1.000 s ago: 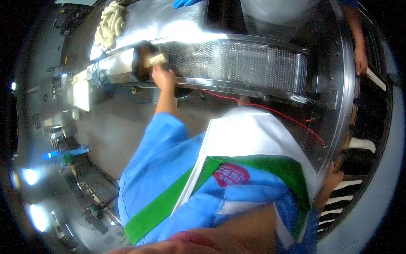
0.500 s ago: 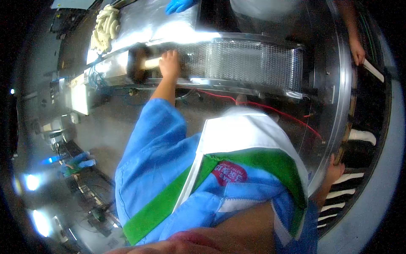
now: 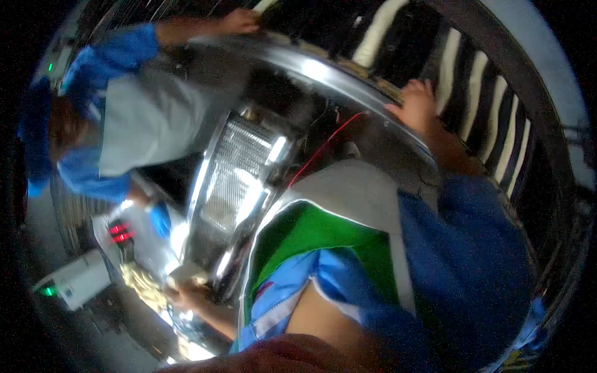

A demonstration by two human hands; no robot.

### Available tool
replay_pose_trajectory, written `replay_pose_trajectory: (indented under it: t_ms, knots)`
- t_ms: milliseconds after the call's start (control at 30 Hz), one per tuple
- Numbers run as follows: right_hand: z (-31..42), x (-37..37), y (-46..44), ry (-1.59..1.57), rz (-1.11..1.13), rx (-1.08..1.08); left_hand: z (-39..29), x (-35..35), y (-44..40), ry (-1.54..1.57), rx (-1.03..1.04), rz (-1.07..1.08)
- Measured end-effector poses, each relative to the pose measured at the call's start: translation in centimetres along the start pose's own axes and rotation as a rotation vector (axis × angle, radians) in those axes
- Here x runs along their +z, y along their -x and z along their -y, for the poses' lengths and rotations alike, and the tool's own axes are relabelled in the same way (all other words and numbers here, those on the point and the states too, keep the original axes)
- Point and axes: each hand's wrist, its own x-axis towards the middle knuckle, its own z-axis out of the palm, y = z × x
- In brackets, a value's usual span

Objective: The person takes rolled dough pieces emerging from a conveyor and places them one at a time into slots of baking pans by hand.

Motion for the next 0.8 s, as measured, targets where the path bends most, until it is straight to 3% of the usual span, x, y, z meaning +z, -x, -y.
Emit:
replay_pose_trajectory:
  t_ms: [100,133,200,333,367,400,467,533,600,667,700,800]
  knots:
    - [-1.2,-0.1,0.0,-0.058,-0.110,-0.036,-6.6,0.5,0.7,0.072,0.201,-0.017]
    - [-1.6,-0.3,0.3,-0.112,-0.110,-0.066,-8.7,1.7,0.7,0.245,0.363,-0.020]
    - [-0.9,-0.6,-1.1,-0.165,-0.075,-0.052,-14.0,7.4,-1.9,-0.118,0.381,-0.047]
    - [-1.5,-1.5,-0.4,-0.232,-0.088,-0.061,-20.4,14.8,-4.0,1.534,0.304,0.935]
    - [-1.7,-1.6,-0.3,-0.223,-0.087,-0.070,-27.3,17.1,0.7,1.386,0.451,0.765]
    - [-2.1,-0.8,-0.4,-0.218,-0.083,-0.080,-30.1,19.9,2.6,1.338,0.412,0.682]
    - [-2.5,-1.1,-0.2,-0.175,-0.065,-0.098,-33.9,25.4,4.8,1.277,0.341,0.617]
    - [-3.0,-0.9,-0.2,-0.247,-0.039,-0.122,-36.0,32.0,7.2,1.028,0.534,0.521]
    - [-3.5,-1.5,-0.1,-0.307,-0.004,-0.131,-37.6,36.8,10.4,0.755,0.691,0.615]
    - [-4.2,-0.6,-0.3,-0.336,0.003,-0.168,-35.6,43.2,12.0,0.557,0.922,0.570]
    - [-4.6,2.0,-0.4,-0.350,-0.110,-0.203,-34.4,45.0,13.2,0.441,0.932,0.600]
    - [-5.2,3.4,-1.0,-0.341,-0.079,-0.229,-32.1,47.4,16.1,0.311,0.720,0.965]
